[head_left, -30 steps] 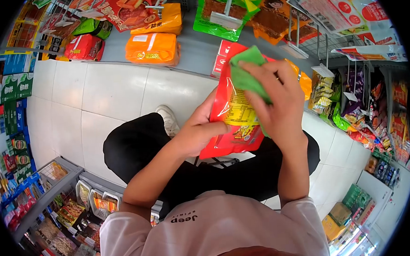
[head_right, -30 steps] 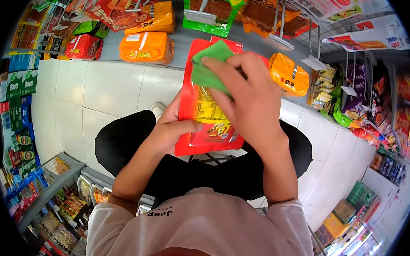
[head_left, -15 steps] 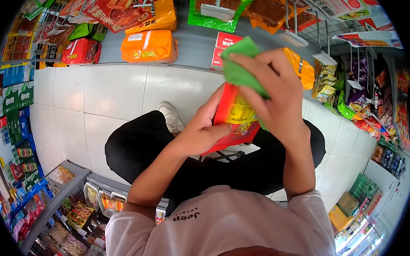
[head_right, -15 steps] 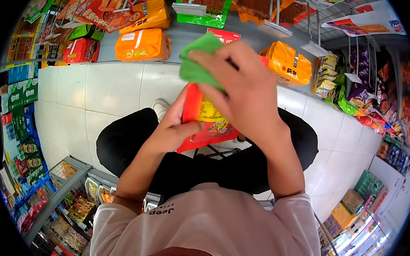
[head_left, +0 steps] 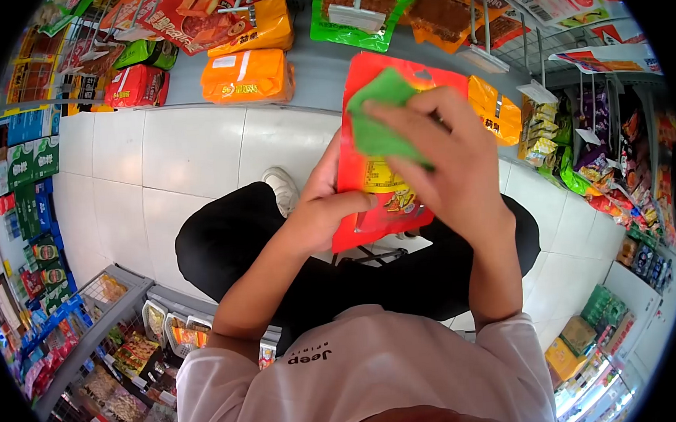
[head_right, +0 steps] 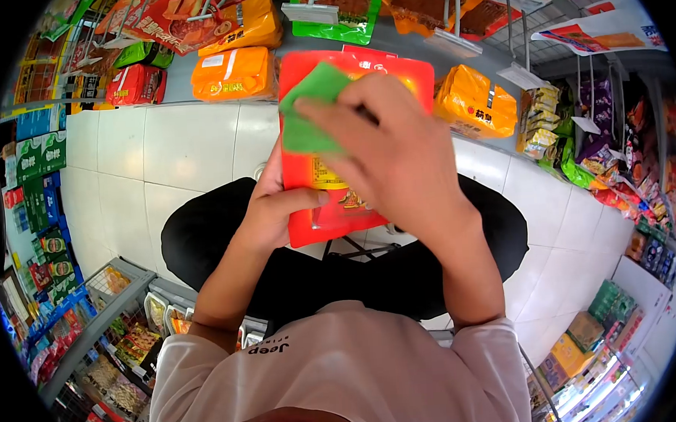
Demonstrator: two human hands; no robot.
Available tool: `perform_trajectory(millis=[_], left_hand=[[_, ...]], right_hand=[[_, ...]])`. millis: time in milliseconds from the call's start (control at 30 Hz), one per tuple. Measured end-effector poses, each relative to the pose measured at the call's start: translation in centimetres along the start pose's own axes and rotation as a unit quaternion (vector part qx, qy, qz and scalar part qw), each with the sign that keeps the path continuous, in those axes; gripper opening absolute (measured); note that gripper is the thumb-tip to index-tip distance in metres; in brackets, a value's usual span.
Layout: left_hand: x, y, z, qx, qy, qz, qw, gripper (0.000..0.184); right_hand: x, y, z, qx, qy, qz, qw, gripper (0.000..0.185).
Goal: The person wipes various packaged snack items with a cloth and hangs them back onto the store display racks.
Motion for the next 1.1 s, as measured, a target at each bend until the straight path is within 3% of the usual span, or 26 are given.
perform_trajectory(millis=[100, 200, 300, 533, 633, 733, 867, 1100], left_hand=[[0.0, -0.2, -0.5, 0.009, -0.002, 0.000, 1.000, 0.097], [0.0, -0.2, -0.9, 0.024, -0.008, -0.008, 1.000, 0.096], [0.0, 0.1, -0.9, 0.042, -0.010, -0.016, 0.999, 0.094], [0.1, 0.0, -1.2, 0.042, -0.009, -0.008, 0.999, 0.092], [0.2, 0.0, -1.4, 0.041, -0.020, -0.011, 0.999, 0.091], [0.3, 0.2, -1.4, 0.035, -0.020, -0.009, 0.999, 0.091], [0.4, 0.3, -1.1, 0.032, -0.012, 0.002, 0.999, 0.090], [0.7, 0.2, -1.1, 0.042, -0.008, 0.011, 0.999, 0.089]], right_hand=[[0.0, 1.3, -2.2, 0.040, -0.045, -0.088, 0.994, 0.046], [0.0, 1.5, -2.2, 0.033, -0.027, -0.083, 0.996, 0.045], [0.0, 0.6, -0.3, -0.007, 0.015, -0.006, 1.000, 0.043], [0.2, 2.3, -3.4, 0.075, -0.083, -0.113, 0.987, 0.041], [0.0, 1.6, -2.3, 0.032, -0.041, -0.072, 0.996, 0.037], [0.2, 2.2, -2.9, 0.021, -0.041, -0.096, 0.994, 0.035], [0.4, 3.3, -4.3, 0.109, -0.085, -0.143, 0.980, 0.032], [0.8, 4.0, -5.0, 0.096, -0.097, -0.160, 0.978, 0.030]])
Point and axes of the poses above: each hand's wrist, its own x-axis away from the middle knuckle, its own y-axis out of the back of the hand, z = x × y, the point moved 6 cm from there along -x, towards the middle knuckle, and after that the axes turned 7 degrees about -x, right-handed, at the moved point
